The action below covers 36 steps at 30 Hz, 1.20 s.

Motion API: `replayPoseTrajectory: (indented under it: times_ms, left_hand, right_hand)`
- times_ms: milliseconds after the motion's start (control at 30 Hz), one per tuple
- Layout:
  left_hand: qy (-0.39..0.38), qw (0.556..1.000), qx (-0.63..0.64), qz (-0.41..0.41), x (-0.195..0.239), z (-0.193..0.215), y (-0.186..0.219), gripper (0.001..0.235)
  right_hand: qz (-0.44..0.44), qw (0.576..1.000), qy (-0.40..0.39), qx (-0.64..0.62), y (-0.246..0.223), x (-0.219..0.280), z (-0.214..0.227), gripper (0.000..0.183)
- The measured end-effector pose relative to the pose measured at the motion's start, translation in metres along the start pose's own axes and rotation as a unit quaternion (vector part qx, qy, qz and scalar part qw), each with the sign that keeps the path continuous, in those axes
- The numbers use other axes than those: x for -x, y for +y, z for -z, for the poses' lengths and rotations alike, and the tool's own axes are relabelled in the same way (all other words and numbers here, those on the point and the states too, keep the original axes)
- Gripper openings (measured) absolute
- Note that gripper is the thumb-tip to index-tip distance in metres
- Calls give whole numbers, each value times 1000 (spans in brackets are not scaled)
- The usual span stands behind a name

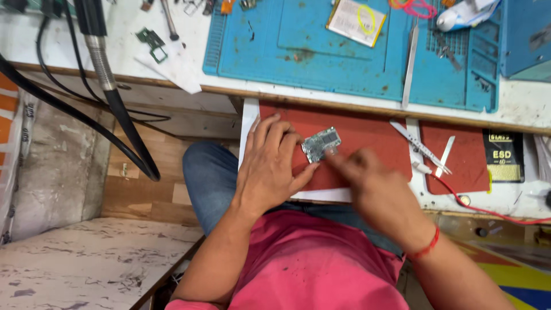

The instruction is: The person uses a hot air gun to blow air onto a small circuit board, then scrubs the board with a toothbrush. The person repeatedly scrubs different areas of the board while holding it steady on a red mat.

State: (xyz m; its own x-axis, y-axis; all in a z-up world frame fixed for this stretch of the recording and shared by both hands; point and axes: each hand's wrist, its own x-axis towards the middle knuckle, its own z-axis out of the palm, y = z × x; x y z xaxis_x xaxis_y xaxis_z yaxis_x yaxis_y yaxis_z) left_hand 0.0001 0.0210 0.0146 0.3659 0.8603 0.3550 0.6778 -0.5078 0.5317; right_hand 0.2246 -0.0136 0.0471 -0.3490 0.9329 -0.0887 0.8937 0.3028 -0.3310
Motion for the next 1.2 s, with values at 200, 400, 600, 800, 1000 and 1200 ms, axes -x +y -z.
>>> replayPoseTrajectory:
  times_ms: [200,400,600,800,1000,1200]
  left_hand:
    - [1,1000,-3,4,2,-2,-2,51]
    - [4,1000,3,-1,-3,-2,-3,50]
    - [11,1000,4,-4,-2,-5,-2,50]
    - [10,1000,6,-6,1,-5,-4,52]
    - [13,1000,8,-5,-3,-6,-2,52]
    - [11,1000,10,12,7,-5,-5,54]
  right_hand:
    - [12,1000,-26,-8,-4,-3,1,57]
    - [12,999,-19,-32,-3,-7,3,55]
    - [-39,999,20,-14,-1,-2,6,61]
    - [-106,994,29,28,-4,-2,8,57]
    - [-16,998,42,-50,4,6,0,66]
    - [-27,999,-47,-4,-3,-1,0,56]
